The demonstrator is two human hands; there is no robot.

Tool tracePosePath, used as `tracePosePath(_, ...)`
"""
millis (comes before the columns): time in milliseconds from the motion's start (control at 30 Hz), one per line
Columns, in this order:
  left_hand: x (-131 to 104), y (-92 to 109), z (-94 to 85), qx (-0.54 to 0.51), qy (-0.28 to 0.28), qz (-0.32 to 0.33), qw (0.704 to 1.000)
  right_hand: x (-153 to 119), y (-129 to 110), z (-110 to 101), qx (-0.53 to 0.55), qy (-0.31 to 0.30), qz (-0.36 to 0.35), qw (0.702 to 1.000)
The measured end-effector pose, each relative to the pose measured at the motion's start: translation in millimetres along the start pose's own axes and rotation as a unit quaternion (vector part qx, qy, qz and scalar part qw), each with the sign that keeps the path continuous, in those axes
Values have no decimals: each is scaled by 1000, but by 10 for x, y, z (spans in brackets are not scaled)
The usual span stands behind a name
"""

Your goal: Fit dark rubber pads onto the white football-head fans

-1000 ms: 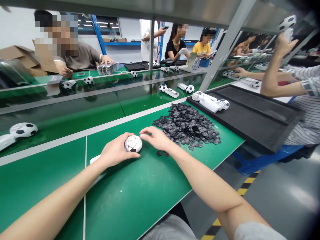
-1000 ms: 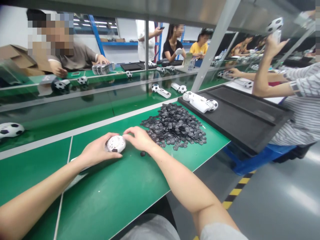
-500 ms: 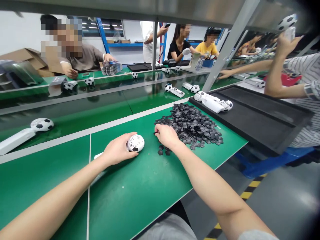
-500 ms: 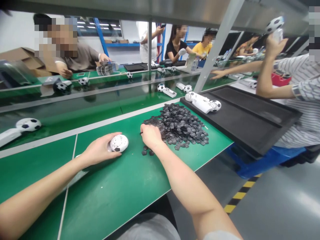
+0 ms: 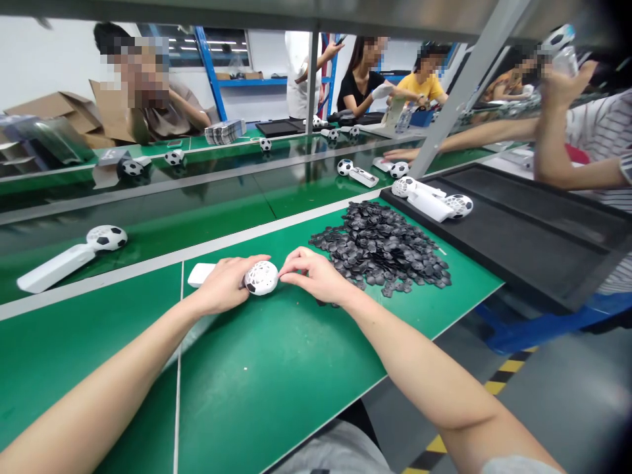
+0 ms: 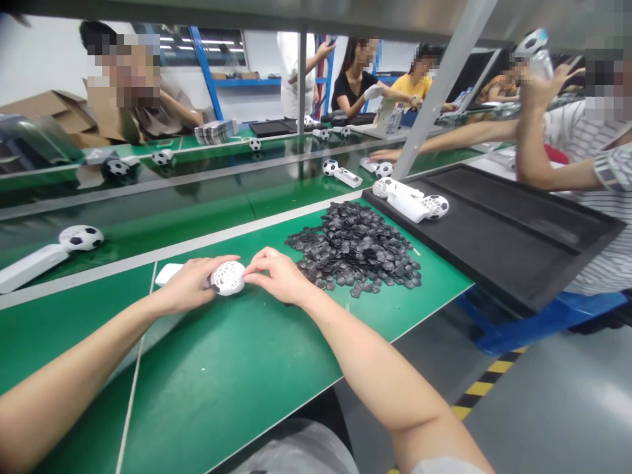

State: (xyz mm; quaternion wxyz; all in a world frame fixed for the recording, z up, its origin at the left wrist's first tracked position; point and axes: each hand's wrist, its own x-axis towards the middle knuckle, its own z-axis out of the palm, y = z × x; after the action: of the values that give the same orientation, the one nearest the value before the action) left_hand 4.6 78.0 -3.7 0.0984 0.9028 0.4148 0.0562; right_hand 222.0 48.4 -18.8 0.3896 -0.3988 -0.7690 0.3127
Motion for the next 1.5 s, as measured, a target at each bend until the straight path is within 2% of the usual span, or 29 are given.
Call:
tracePosePath(133, -13, 5, 20, -4, -12, 30, 999, -1, -53, -14, 31, -18, 16, 999)
tracePosePath(267, -19, 19, 22, 3, -11, 36, 999, -7, -53, -21, 20, -19, -3, 1000)
tracePosePath(400, -25, 43, 24, -3, -7, 22, 1000, -20, -6, 12, 133, -14, 68, 989)
tracePosePath(500, -16, 60, 33, -15, -4, 4, 1000, -31, 0, 34, 164, -37, 71, 983)
tracePosePath(667, 6, 89, 43, -25, 5, -10, 1000, -43, -74, 27, 139, -57, 50, 987)
tracePosePath(800, 6, 101, 43, -26, 12, -12, 1000, -43, -105, 25, 67, -28, 9, 997)
tracePosePath(1000, 8, 106, 56, -29, 21, -19, 999, -29, -60, 132, 61, -33, 24, 997)
tracePosePath(1133, 6, 109, 51, -35, 22, -27, 999, -19, -41, 185, 60, -14, 18, 998)
tracePosePath(1300, 17, 131, 23, -39, 19, -29, 999, 4, -5, 202, 101, -9, 44, 994)
tracePosePath(1500, 35, 180, 28, -62, 14, -31, 997, 62, 60, 252, 165, -14, 126, 978)
